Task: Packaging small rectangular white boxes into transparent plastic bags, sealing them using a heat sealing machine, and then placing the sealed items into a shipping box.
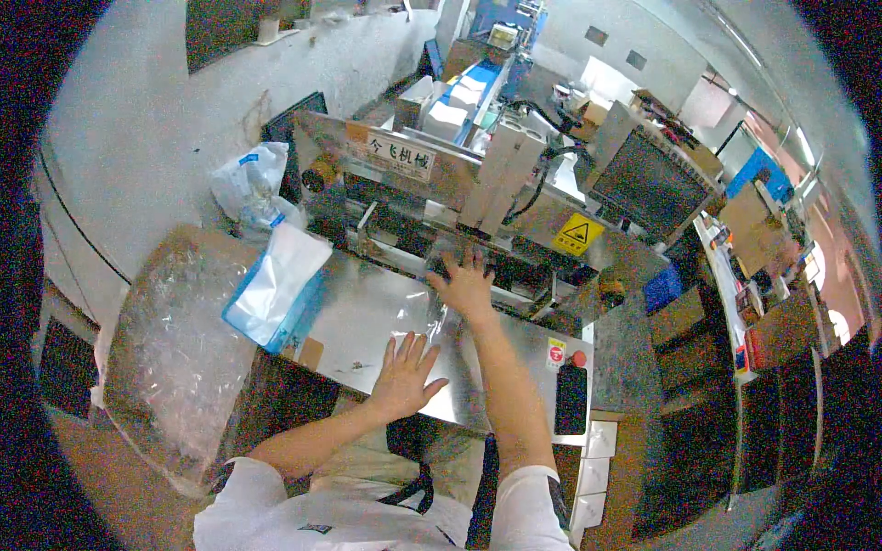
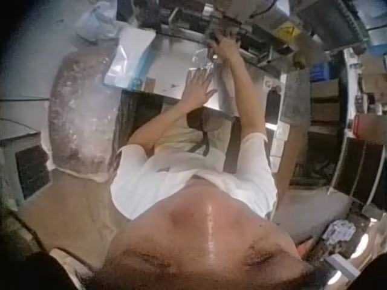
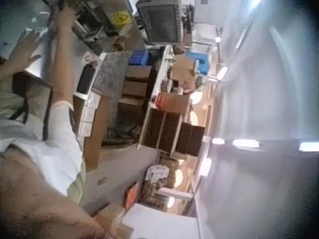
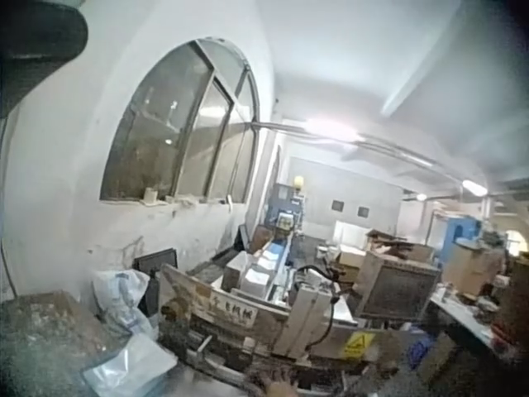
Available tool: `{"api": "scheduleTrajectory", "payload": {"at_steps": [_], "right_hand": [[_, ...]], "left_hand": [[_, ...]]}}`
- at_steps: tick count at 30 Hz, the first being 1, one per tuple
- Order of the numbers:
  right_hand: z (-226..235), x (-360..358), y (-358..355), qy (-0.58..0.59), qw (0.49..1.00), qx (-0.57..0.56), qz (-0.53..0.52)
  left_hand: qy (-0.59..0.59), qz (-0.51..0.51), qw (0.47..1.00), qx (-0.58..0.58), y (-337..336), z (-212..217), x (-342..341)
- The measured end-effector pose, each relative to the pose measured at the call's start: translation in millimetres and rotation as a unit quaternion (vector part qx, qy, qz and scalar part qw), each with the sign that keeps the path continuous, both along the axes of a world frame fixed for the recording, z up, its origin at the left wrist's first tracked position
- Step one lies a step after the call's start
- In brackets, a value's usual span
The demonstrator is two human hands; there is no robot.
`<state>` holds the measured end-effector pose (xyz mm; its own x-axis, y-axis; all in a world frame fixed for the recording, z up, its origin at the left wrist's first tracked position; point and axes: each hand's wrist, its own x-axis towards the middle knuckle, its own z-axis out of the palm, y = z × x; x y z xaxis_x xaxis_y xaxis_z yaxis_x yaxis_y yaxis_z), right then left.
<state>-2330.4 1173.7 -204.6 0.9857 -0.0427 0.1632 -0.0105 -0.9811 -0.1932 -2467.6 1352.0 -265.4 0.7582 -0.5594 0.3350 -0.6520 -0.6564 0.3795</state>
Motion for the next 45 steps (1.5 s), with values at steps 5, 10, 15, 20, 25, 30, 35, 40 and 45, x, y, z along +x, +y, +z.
{"api": "scheduleTrajectory", "payload": {"at_steps": [5,10,15,20,25,30,35,40,45], "right_hand": [[21,-1,-2,0.024,1.000,0.015,0.009],[18,0,-7,0.022,1.000,-0.002,0.006],[54,3,-2,0.159,0.987,0.027,0.020],[30,5,-15,0.048,0.998,0.033,0.011],[32,-3,-23,0.038,0.994,0.099,0.014],[16,-51,-33,-0.054,0.941,0.334,0.006],[-2,-107,-35,-0.061,0.911,0.407,-0.011],[-6,-130,-32,0.048,0.866,0.492,-0.073],[-15,-115,-16,0.047,0.851,0.511,-0.114]], "left_hand": [[-0.006,-0.011,1.000,0.018,0,3,0],[0.049,-0.045,0.997,-0.024,0,-1,0],[-0.014,0.046,0.987,-0.156,12,2,2],[-0.018,0.099,0.961,-0.259,12,0,4],[-0.009,0.095,0.959,-0.267,13,1,2],[-0.009,0.095,0.960,-0.263,13,-4,4],[0.012,0.093,0.955,-0.283,12,-2,4],[0.117,0.092,0.925,-0.351,3,7,26],[0.262,0.105,0.863,-0.419,-13,20,82]]}}
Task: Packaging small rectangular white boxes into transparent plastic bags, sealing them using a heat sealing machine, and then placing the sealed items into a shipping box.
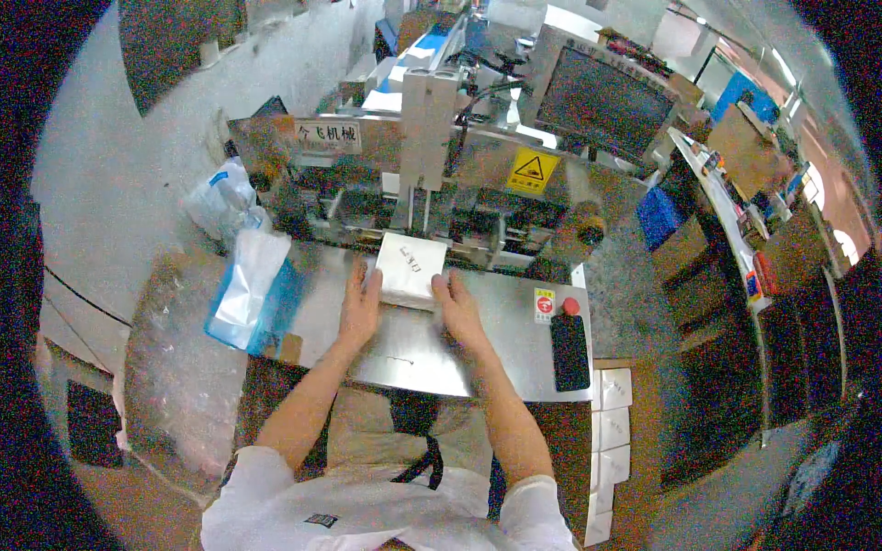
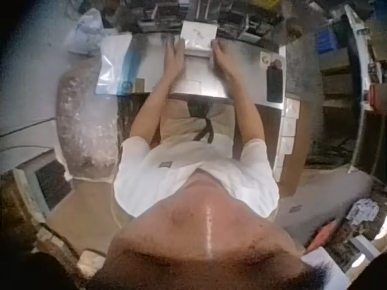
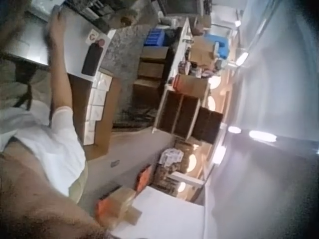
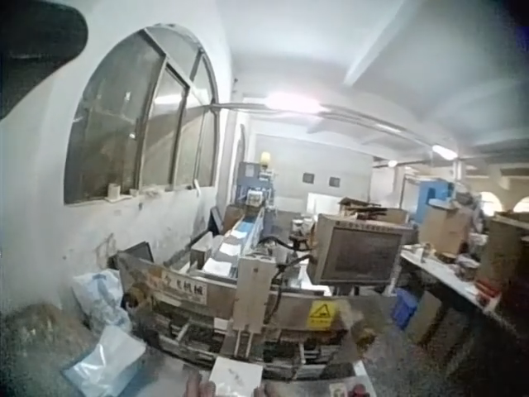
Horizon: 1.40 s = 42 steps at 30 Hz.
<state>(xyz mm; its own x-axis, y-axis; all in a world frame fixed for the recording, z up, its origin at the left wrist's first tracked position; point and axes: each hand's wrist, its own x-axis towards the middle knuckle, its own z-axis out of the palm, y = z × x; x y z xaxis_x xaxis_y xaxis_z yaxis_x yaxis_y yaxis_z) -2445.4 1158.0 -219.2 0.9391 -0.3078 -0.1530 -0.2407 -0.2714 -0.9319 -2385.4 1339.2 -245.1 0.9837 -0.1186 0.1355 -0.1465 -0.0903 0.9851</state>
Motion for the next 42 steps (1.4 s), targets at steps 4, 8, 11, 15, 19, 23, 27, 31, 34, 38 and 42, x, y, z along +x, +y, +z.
{"api": "scheduleTrajectory", "payload": {"at_steps": [4,8,11,15,19,23,27,31,34,38,42], "right_hand": [[-36,31,-8,-0.042,0.999,-0.004,-0.028],[-33,36,-3,-0.085,0.992,-0.093,-0.012],[-9,9,5,-0.103,0.977,0.185,-0.019],[-2,-37,-9,-0.172,0.973,0.149,0.036],[-17,-79,-12,-0.166,0.983,0.070,0.018],[-27,-128,-26,-0.181,0.973,0.136,-0.038],[-11,-198,-54,-0.164,0.964,0.163,-0.129],[25,-288,-88,-0.167,0.933,0.124,-0.293],[44,-373,-131,-0.185,0.915,-0.044,-0.356],[56,-463,-179,0.108,0.811,-0.456,-0.349],[26,-552,-226,0.447,0.795,-0.296,-0.284]], "left_hand": [[0.020,-0.003,0.998,0.054,-9,3,37],[0.107,-0.072,0.991,0.030,-12,8,39],[0.119,-0.060,0.989,-0.061,-2,11,16],[-0.002,-0.117,0.986,-0.117,5,-4,-36],[0.033,-0.209,0.973,0.088,27,0,-77],[0.052,-0.209,0.973,0.080,41,-25,-44],[0.233,-0.135,0.942,-0.202,5,-18,54],[0.255,-0.123,0.933,-0.223,-55,-21,112],[0.267,-0.177,0.941,-0.108,-75,-50,131],[0.215,-0.131,0.956,-0.153,-26,-65,127],[0.173,-0.251,0.951,-0.047,-30,-35,68]]}}
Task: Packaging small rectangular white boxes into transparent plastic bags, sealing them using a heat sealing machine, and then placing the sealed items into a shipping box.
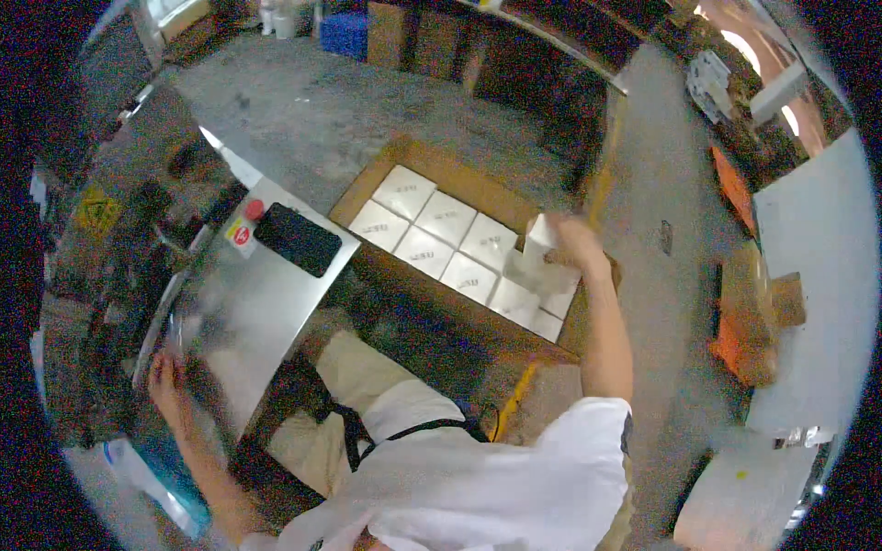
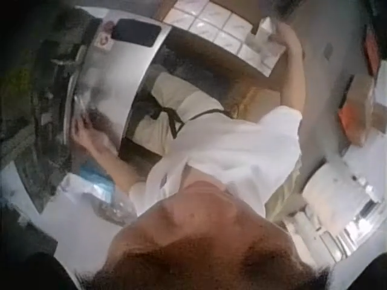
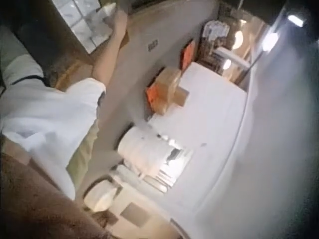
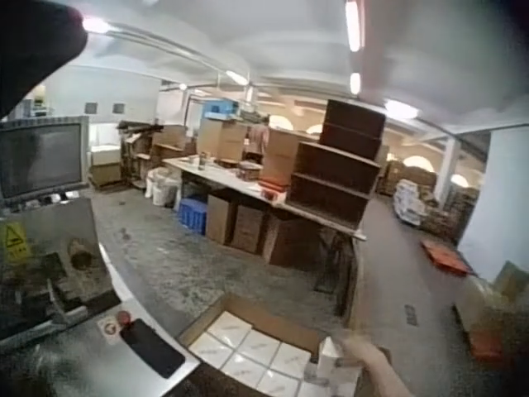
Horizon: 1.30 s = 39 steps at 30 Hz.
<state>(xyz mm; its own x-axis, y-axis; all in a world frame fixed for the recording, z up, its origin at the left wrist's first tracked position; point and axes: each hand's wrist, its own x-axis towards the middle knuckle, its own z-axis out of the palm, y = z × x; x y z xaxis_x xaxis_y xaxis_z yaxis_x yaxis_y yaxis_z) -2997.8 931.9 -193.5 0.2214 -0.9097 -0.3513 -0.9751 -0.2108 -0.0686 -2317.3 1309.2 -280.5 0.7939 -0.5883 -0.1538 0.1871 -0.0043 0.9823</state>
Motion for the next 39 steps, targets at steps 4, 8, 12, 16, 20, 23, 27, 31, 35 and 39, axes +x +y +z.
{"api": "scheduleTrajectory", "payload": {"at_steps": [4,8,12,16,20,23,27,31,35,39], "right_hand": [[-140,-90,-42,-0.188,0.974,0.106,-0.062],[-199,-94,-12,-0.015,0.988,-0.108,-0.113],[-209,-96,3,-0.022,0.959,-0.046,-0.280],[-194,-65,7,-0.102,0.931,0.113,-0.331],[-202,-86,-12,0.090,0.923,-0.058,0.369],[-158,51,0,-0.267,0.960,0.075,-0.044],[-92,112,7,-0.333,0.939,0.012,0.085],[-53,185,19,-0.448,0.884,0.052,0.123],[-28,241,54,-0.445,0.869,0.079,0.201],[-18,261,81,-0.483,0.844,0.119,0.202]], "left_hand": [[-0.104,0.016,0.991,0.085,-8,54,-72],[-0.144,0.082,0.980,0.109,57,59,-60],[-0.137,0.195,0.954,0.181,209,89,-8],[-0.308,0.371,0.817,0.316,284,121,-28],[-0.428,0.298,0.740,0.426,307,104,-14],[-0.502,0.162,0.620,0.581,360,112,-4],[-0.139,0.189,0.778,0.583,294,124,-4],[-0.380,0.219,0.776,0.454,274,40,90],[-0.314,0.344,0.766,0.442,276,92,51],[-0.280,0.406,0.795,0.355,303,78,54]]}}
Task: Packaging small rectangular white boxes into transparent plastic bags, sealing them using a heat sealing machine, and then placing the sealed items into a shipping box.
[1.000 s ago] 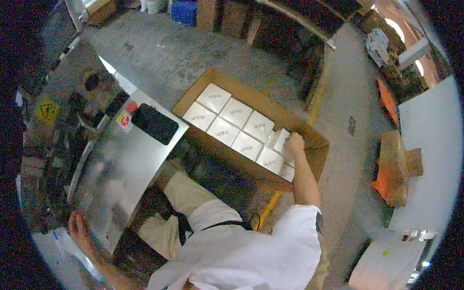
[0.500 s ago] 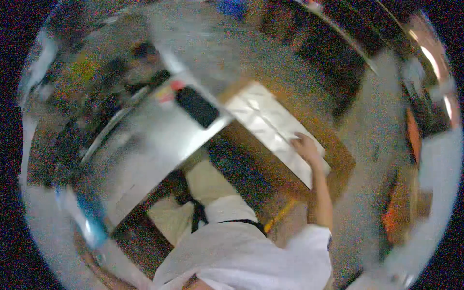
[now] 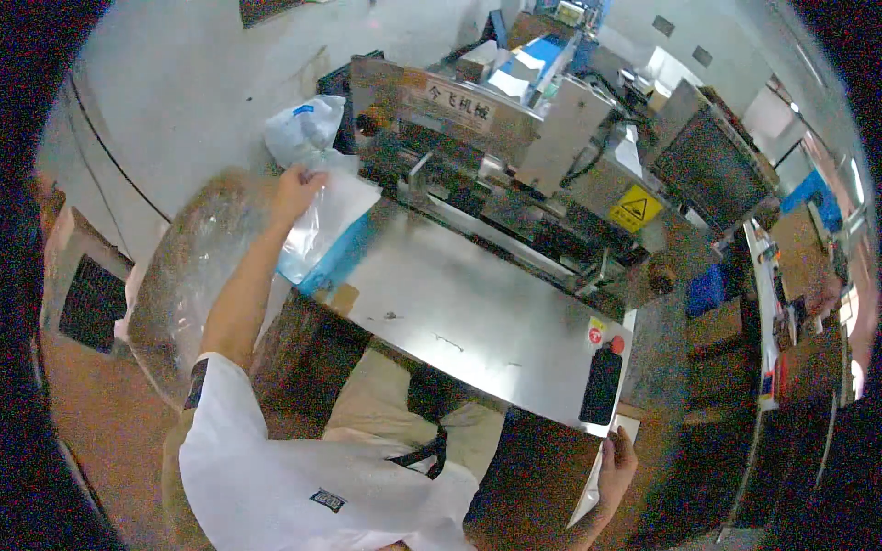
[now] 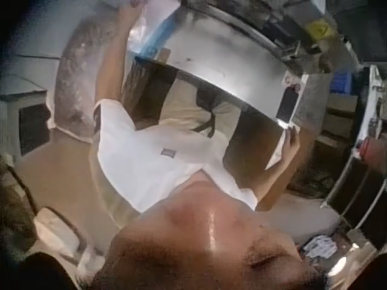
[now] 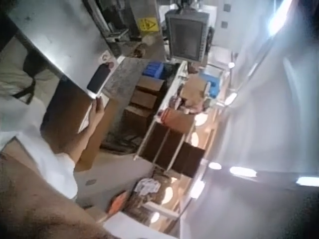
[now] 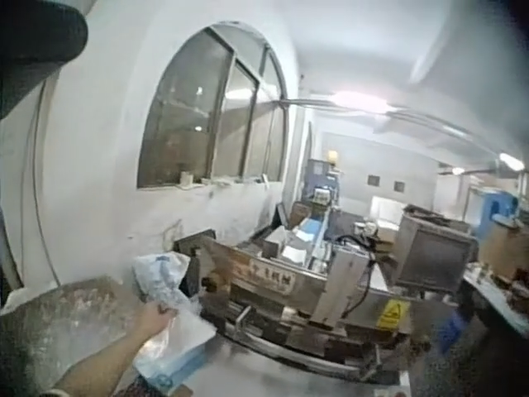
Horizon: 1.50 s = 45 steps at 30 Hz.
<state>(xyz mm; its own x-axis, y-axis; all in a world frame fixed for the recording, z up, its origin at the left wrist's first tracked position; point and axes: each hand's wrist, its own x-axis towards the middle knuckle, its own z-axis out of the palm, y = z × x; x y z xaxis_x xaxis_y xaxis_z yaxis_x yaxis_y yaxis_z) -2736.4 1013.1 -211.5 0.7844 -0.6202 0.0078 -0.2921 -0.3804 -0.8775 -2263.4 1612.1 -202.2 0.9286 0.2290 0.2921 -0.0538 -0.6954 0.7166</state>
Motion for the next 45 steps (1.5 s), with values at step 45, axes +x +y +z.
{"api": "scheduleTrajectory", "payload": {"at_steps": [45], "right_hand": [[22,121,180,-0.115,0.868,-0.261,0.406]], "left_hand": [[-0.037,-0.548,0.835,-0.034,-220,44,-256]]}}
